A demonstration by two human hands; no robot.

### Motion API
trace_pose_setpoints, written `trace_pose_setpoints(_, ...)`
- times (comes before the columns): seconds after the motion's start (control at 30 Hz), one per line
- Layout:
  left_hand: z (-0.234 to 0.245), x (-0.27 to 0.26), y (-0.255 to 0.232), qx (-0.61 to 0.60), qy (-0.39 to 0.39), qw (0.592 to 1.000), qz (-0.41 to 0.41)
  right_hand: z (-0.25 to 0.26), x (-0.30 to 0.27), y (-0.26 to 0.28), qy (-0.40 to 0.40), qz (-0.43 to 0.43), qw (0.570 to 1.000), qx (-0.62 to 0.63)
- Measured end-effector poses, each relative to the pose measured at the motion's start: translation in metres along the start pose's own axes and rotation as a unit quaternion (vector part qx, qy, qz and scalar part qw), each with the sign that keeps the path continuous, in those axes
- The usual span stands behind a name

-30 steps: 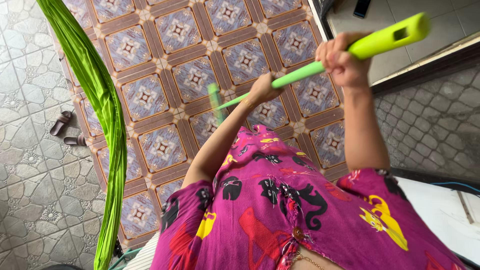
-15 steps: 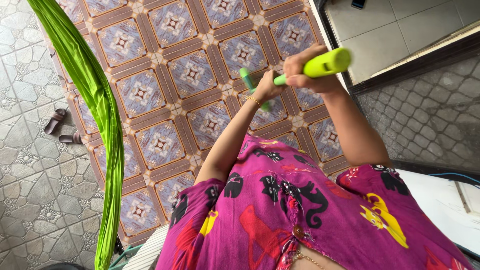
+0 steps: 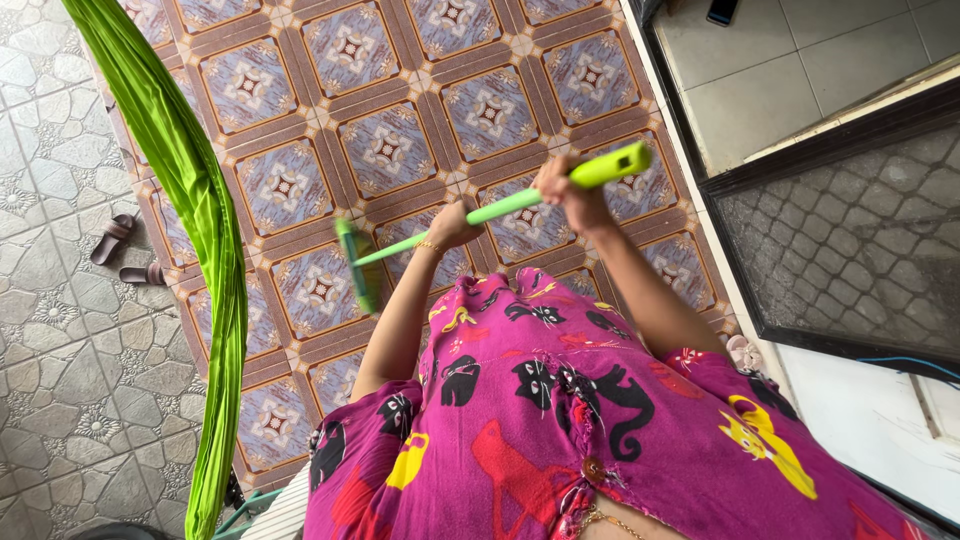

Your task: The person mops a tiled floor using a long-handled mop, pushing and pulling it across the surface to clean the area.

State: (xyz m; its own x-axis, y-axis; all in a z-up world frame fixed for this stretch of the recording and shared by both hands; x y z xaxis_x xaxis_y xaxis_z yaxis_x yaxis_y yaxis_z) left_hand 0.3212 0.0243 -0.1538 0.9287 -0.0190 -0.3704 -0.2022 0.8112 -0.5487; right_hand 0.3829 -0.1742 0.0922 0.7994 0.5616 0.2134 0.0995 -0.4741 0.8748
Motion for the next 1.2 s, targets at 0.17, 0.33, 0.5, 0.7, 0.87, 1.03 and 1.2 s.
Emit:
trace_pose_setpoints(0.17,0.008,-0.003,0.010,0.039,0.029,0.998,0.033,0.001,-0.003,0.001,-0.010,-0.010,1.000,-0.024)
trace_pose_setpoints(0.33,0.062,0.015,-0.103,0.011,-0.033,0.997,-0.073,0.006,0.030,0.102,-0.001,0.065,0.996,-0.056)
trace_pose_setpoints(0.5,0.078,0.033,-0.204,-0.106,-0.046,0.986,-0.117,-0.047,0.046,0.211,0.085,0.132,0.985,-0.075)
trace_pose_setpoints(0.7,0.037,0.068,-0.244,-0.292,-0.123,0.876,-0.364,-0.079,0.055,0.165,0.063,0.027,0.974,-0.217)
trace_pose_setpoints(0.87,0.027,0.058,-0.231,-0.440,-0.046,0.827,-0.348,-0.085,0.054,0.133,0.134,0.039,0.955,-0.262)
trace_pose_setpoints(1.03,0.013,0.058,-0.206,-0.183,-0.039,0.961,-0.205,-0.070,0.039,0.156,0.149,0.055,0.982,-0.103)
trace_pose_setpoints(1.2,0.021,0.038,-0.181,-0.108,0.032,0.982,-0.154,-0.043,0.037,0.158,0.099,0.095,0.991,-0.002)
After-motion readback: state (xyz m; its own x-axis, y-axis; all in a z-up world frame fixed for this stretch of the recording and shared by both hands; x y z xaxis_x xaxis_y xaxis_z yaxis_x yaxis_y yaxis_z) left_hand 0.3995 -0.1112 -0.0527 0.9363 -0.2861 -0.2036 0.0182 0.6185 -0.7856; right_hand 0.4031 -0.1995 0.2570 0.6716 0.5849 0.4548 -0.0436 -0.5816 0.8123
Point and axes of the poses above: each hand's wrist, its own x-axis towards the middle knuckle, its own z-axis out of the back of the hand, y = z × x, the point moved 9 cm from there along x, towards the middle knuckle, and after that the axes turned 6 degrees about x, right-handed, at the moved point
